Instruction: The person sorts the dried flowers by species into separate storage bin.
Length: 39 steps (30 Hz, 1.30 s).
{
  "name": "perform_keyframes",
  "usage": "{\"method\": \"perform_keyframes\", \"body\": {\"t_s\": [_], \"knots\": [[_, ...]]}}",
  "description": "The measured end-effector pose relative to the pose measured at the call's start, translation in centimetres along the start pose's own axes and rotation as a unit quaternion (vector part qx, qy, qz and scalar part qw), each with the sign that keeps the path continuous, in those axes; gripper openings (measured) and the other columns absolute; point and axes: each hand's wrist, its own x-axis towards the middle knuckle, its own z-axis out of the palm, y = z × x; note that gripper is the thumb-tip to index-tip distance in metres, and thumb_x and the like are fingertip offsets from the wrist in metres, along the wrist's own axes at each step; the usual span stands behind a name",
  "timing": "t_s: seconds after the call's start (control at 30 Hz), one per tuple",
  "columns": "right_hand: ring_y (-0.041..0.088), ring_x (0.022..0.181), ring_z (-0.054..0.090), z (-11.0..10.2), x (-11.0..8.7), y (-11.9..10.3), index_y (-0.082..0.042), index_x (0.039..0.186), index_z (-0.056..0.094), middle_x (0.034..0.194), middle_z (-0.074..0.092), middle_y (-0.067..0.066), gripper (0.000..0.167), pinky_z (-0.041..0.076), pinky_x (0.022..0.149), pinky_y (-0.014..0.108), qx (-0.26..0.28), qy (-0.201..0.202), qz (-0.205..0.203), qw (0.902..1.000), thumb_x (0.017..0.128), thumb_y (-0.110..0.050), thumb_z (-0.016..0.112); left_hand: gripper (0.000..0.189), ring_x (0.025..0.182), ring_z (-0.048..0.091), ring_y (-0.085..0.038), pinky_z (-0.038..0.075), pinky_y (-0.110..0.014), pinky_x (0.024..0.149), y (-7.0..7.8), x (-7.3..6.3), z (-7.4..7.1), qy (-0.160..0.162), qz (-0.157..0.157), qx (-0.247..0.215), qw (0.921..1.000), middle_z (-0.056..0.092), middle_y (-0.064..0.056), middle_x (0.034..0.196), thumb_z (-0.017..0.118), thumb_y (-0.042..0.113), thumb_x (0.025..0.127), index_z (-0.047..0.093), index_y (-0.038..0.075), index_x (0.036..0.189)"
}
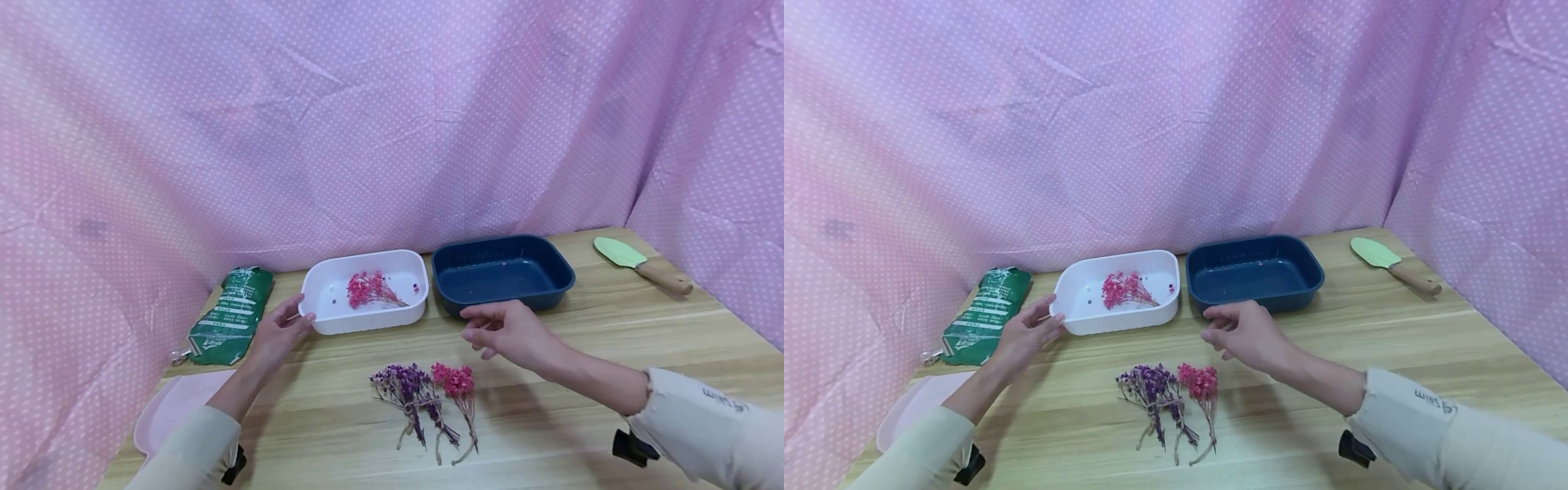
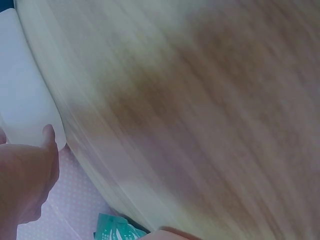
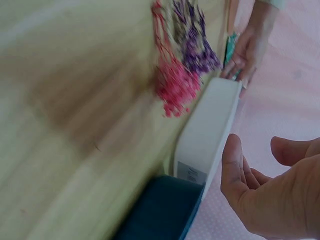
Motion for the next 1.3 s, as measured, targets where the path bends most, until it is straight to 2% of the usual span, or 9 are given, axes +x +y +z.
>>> {"method": "perform_keyframes", "body": {"t_s": [0.13, 0.4, 0.6, 0.77, 0.87, 0.93, 1.0, 1.13, 1.3], "knots": [[0.021, 0.077, 0.065, 0.8, -0.7, 1.0, 0.008, 0.123, 0.06, 0.092, 0.067, 0.01, 0.04, 0.06, 0.062, 0.033, 0.001, 0.001, 0.005, 1.0, 0.088, -0.008, 0.069, 0.07, 0.13, 0.045, -0.029, 0.048, -0.026, 0.095, 0.0, -0.1, 0.0, 0.0, -0.002, 0.006, 1.0, 0.04, -0.016, 0.146, 0.066, 0.032, 0.092, 0.033, 0.014, 0.151], [0.017, 0.068, 0.06, 2.4, -2.1, 3.5, 0.012, 0.123, 0.058, 0.087, 0.066, 0.006, 0.047, 0.055, 0.053, 0.028, -0.029, -0.003, 0.051, 0.9983, 0.083, -0.007, 0.073, 0.067, 0.131, 0.044, -0.029, 0.047, -0.027, 0.096, -0.1, -0.2, 0.0, -0.004, -0.008, 0.002, 1.0, 0.038, -0.016, 0.148, 0.064, 0.028, 0.094, 0.032, 0.014, 0.151], [0.019, 0.064, 0.061, 3.3, -2.6, 4.5, 0.014, 0.126, 0.054, 0.082, 0.064, 0.006, 0.055, 0.055, 0.05, 0.032, -0.015, -0.022, 0.081, 0.9963, 0.081, -0.009, 0.076, 0.068, 0.129, 0.045, -0.03, 0.048, -0.024, 0.094, -0.1, -0.2, 0.1, -0.003, -0.003, -0.013, 0.9999, 0.039, -0.017, 0.146, 0.065, 0.027, 0.093, 0.032, 0.012, 0.151], [0.014, 0.053, 0.054, 4.1, -2.9, 4.9, 0.013, 0.124, 0.057, 0.073, 0.06, 0.003, 0.058, 0.045, 0.043, 0.024, -0.045, -0.031, 0.062, 0.9966, 0.078, -0.014, 0.08, 0.068, 0.129, 0.045, -0.03, 0.049, -0.023, 0.093, 0.0, -0.2, 0.2, -0.004, 0.0, -0.021, 0.9998, 0.04, -0.019, 0.146, 0.065, 0.027, 0.092, 0.033, 0.011, 0.15], [0.012, 0.052, 0.049, 4.5, -2.7, 5.0, 0.004, 0.106, 0.068, 0.068, 0.057, 0.001, 0.04, 0.04, 0.043, 0.022, -0.089, -0.04, 0.023, 0.995, 0.076, -0.018, 0.081, 0.069, 0.129, 0.046, -0.03, 0.049, -0.023, 0.093, 0.0, -0.2, 0.2, -0.002, -0.003, -0.018, 0.9998, 0.04, -0.018, 0.146, 0.066, 0.028, 0.092, 0.033, 0.012, 0.15], [0.013, 0.054, 0.047, 4.8, -2.6, 4.9, -0.003, 0.091, 0.067, 0.066, 0.054, 0.001, 0.027, 0.038, 0.045, 0.022, -0.129, -0.045, 0.006, 0.9906, 0.076, -0.022, 0.081, 0.069, 0.129, 0.046, -0.029, 0.049, -0.023, 0.093, 0.1, -0.2, 0.1, -0.001, -0.007, -0.015, 0.9999, 0.04, -0.017, 0.146, 0.066, 0.028, 0.092, 0.033, 0.014, 0.151], [0.014, 0.059, 0.046, 5.1, -2.6, 4.8, -0.007, 0.083, 0.063, 0.067, 0.052, 0.001, 0.027, 0.037, 0.047, 0.024, -0.17, -0.046, 0.002, 0.9843, 0.076, -0.025, 0.081, 0.068, 0.13, 0.045, -0.029, 0.049, -0.024, 0.094, 0.2, -0.2, 0.1, 0.0, -0.01, -0.01, 0.9999, 0.04, -0.016, 0.146, 0.065, 0.028, 0.092, 0.032, 0.014, 0.151], [0.017, 0.067, 0.047, 5.7, -2.5, 4.4, 0.0, 0.1, 0.064, 0.077, 0.05, 0.004, 0.039, 0.041, 0.053, 0.029, -0.234, -0.047, 0.008, 0.971, 0.075, -0.023, 0.082, 0.067, 0.13, 0.045, -0.029, 0.048, -0.026, 0.095, 0.3, -0.1, 0.0, -0.001, -0.012, -0.006, 0.9999, 0.039, -0.016, 0.148, 0.064, 0.027, 0.093, 0.032, 0.015, 0.151], [0.02, 0.083, 0.057, 5.6, -2.5, 4.5, 0.006, 0.12, 0.059, 0.089, 0.055, 0.005, 0.049, 0.056, 0.073, 0.038, -0.271, -0.041, -0.027, 0.9613, 0.075, -0.002, 0.076, 0.066, 0.131, 0.045, -0.03, 0.048, -0.028, 0.095, 0.3, 0.0, 0.0, -0.003, -0.012, -0.002, 0.9999, 0.038, -0.016, 0.148, 0.064, 0.026, 0.094, 0.032, 0.014, 0.151]]}}
